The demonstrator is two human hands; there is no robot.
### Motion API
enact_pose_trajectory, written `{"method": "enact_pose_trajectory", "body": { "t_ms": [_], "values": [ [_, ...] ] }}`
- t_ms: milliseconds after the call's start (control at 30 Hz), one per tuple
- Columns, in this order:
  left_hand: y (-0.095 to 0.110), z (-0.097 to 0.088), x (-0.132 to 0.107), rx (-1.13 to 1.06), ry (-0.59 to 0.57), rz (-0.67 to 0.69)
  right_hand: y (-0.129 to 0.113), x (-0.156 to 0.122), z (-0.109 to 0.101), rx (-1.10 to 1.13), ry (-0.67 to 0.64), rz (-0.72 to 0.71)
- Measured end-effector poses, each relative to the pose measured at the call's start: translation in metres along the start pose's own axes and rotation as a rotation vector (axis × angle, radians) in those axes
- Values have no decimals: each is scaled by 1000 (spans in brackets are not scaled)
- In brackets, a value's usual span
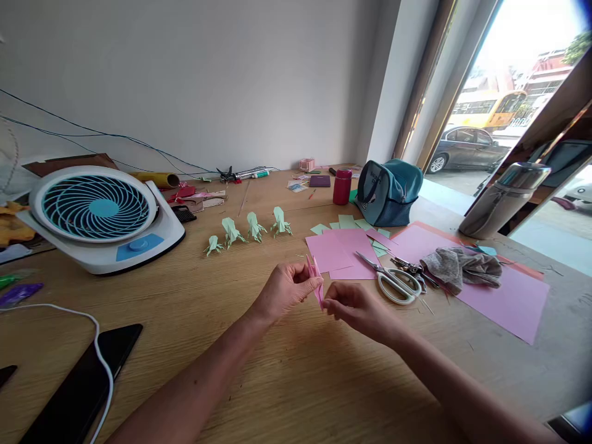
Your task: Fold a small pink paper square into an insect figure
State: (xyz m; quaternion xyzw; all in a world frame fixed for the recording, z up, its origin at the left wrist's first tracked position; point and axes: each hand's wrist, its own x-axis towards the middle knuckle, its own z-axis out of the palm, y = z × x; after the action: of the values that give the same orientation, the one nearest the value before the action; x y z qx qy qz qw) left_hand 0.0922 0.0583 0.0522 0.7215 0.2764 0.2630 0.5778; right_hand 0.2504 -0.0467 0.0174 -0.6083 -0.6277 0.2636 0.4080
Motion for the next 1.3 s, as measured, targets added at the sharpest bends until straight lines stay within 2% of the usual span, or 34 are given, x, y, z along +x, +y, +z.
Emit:
{"method": "enact_pose_trajectory", "body": {
  "t_ms": [67,167,233,367,467,567,667,733,800,833,900,967,1033,1133,1300],
  "values": [
    [-2,-3,4,-24,18,-2,9,-2,-24,-181,95,-7],
    [-4,-10,8,-70,18,-14,32,-8,-60,-432,323,53],
    [-6,-15,9,-93,-5,-26,54,-14,-74,-537,382,93],
    [-8,-27,9,-96,-45,-47,94,-27,-81,-898,342,151],
    [-8,-31,9,-99,-44,-72,111,-31,-83,-970,342,248],
    [-8,-31,9,-120,-43,-77,112,-32,-89,-994,283,322],
    [-7,-30,9,-138,-50,-69,101,-32,-91,-1003,269,320],
    [-4,-31,8,-146,-46,-55,87,-33,-86,-928,301,336],
    [0,-31,6,-158,-43,-35,70,-32,-77,-706,345,272],
    [2,-31,6,-160,-37,-27,62,-32,-70,-560,318,233],
    [5,-31,4,-151,-15,-20,45,-33,-55,-292,181,171],
    [7,-30,2,-129,17,-27,33,-34,-39,-41,-36,197],
    [8,-29,0,-114,43,-28,24,-36,-25,160,-168,202],
    [11,-26,-3,-115,69,-21,14,-40,-12,280,-298,228],
    [17,-23,-5,-127,149,-63,6,-49,-8,282,-370,291]
  ]
}}
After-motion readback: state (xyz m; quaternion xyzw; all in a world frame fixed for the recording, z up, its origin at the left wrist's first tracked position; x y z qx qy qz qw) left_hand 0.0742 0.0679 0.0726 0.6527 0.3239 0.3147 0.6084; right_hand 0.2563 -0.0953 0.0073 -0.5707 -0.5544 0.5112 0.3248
